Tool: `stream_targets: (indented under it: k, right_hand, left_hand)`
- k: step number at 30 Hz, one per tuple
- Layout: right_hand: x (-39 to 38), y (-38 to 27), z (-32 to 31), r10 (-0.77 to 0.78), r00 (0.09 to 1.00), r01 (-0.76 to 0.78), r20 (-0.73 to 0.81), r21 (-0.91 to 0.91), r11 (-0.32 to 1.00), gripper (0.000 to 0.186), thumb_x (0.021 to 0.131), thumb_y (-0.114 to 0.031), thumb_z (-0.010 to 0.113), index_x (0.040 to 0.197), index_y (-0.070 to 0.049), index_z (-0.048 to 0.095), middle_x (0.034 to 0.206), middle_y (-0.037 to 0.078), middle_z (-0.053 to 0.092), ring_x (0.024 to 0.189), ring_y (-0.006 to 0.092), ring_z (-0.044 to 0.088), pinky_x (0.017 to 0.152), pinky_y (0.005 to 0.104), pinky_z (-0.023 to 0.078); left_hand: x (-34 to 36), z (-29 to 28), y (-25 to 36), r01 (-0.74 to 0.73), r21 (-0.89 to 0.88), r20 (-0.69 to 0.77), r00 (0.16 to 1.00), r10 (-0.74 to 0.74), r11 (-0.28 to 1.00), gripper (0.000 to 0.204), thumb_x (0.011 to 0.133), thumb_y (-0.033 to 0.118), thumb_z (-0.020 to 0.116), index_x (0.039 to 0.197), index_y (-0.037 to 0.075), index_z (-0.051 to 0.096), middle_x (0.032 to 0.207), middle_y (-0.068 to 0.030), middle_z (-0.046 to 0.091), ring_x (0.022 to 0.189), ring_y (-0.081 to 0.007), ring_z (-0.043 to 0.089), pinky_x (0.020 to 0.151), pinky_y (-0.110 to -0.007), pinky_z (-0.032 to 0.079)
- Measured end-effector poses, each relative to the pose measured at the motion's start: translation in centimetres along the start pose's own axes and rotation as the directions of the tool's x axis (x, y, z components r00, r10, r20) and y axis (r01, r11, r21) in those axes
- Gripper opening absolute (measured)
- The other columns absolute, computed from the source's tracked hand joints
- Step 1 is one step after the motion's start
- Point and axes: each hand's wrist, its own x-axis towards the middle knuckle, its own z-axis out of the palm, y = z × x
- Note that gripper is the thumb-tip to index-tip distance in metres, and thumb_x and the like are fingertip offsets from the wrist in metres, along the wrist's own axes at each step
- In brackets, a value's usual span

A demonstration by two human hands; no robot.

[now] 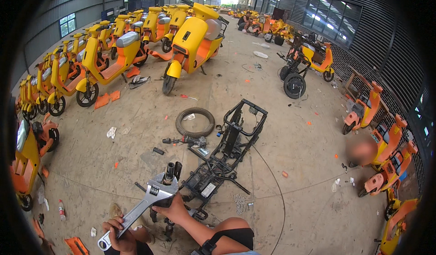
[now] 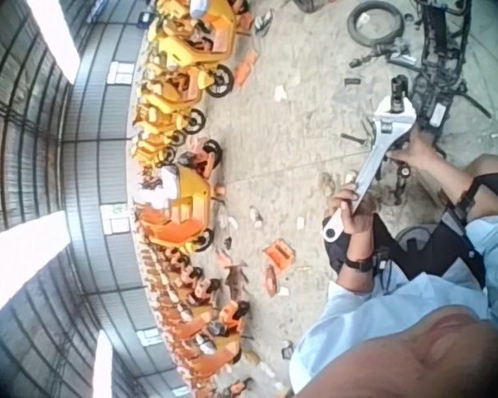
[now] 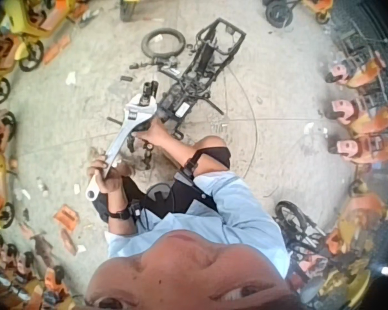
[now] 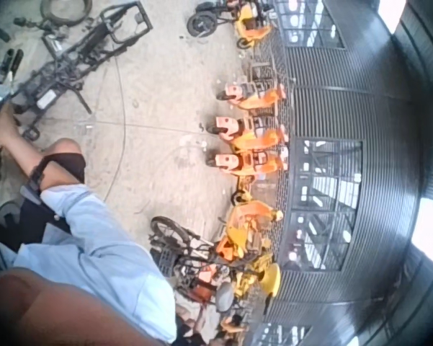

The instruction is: The person uses an adjustable wrench to tighten components on the steering column of a motorcycle frame and manipulates metal parts by hand.

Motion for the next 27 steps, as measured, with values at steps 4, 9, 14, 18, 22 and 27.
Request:
stream_targets:
  k: [4,9,14,18,22,27]
  right_hand:
    - [0.2,1.3,0.0,0.005,0.999,-0.003,0.035,-0.059,0.998,0.089,0.064,-0.027,0.09,0.128,0.006,0.039,0.124,0.021,0.056,0.117,0.0327,0.056,0.098,0.0392,0.045]
    - [-0.1,0.3,-0.5,0.098,0.994,-0.095,0.043,-0.066,0.993,0.097,0.067,-0.03,0.089,0.135,0.007,0.031,0.129,0.022,0.054,0.12,0.0326,0.054,0.1,0.038,0.043]
    - [-0.7,0.4,-0.5,0.127,0.988,-0.125,0.089,-0.036,0.992,0.097,0.069,-0.031,0.088,0.137,0.008,0.029,0.131,0.023,0.053,0.123,0.0328,0.052,0.103,0.0384,0.041]
    - [-1.1,3.5,0.0,0.12,0.992,-0.117,0.042,-0.065,0.991,0.092,0.072,-0.033,0.084,0.136,0.006,0.032,0.13,0.025,0.053,0.122,0.0351,0.053,0.102,0.0392,0.041]
    - [-1.4,2.5,-1.1,0.356,0.915,-0.242,0.19,-0.447,0.861,0.063,0.085,-0.038,0.07,0.125,0.005,0.048,0.117,0.026,0.061,0.111,0.0411,0.059,0.093,0.0454,0.047]
    - [-2.0,-0.7,-2.7,0.468,0.85,-0.284,0.24,-0.541,0.792,0.032,0.093,-0.034,0.057,0.102,-0.005,0.067,0.098,0.021,0.068,0.095,0.0407,0.064,0.08,0.0503,0.05]
  left_hand:
    - [0.0,-0.6,0.2,0.05,0.029,0.007,0.999,-0.051,0.998,0.021,0.088,0.023,0.051,0.081,0.009,0.038,0.068,-0.008,0.046,0.078,-0.0232,0.052,0.091,-0.044,0.045]
    - [-0.1,-1.3,0.0,0.033,0.062,0.036,0.999,-0.036,0.998,0.021,0.089,0.023,0.05,0.08,0.009,0.037,0.067,-0.0071,0.044,0.078,-0.0228,0.052,0.091,-0.043,0.045]
    - [-0.2,-1.3,0.0,0.042,0.061,0.026,0.999,-0.044,0.997,0.022,0.089,0.024,0.049,0.08,0.009,0.037,0.067,-0.0069,0.044,0.078,-0.0225,0.051,0.091,-0.043,0.045]
    - [-0.2,-0.9,-0.1,0.042,0.074,0.028,0.999,-0.044,0.996,0.022,0.09,0.024,0.05,0.08,0.009,0.037,0.068,-0.0066,0.045,0.078,-0.0219,0.051,0.091,-0.043,0.044]
    - [0.0,-0.9,0.1,0.033,0.072,0.025,0.999,-0.035,0.997,0.022,0.09,0.024,0.05,0.08,0.009,0.037,0.068,-0.0062,0.044,0.078,-0.0212,0.051,0.091,-0.043,0.044]
    - [-0.1,-0.4,0.5,0.032,0.061,0.004,0.999,-0.032,0.998,0.022,0.088,0.024,0.051,0.08,0.009,0.038,0.068,-0.0066,0.045,0.078,-0.0217,0.053,0.091,-0.043,0.045]
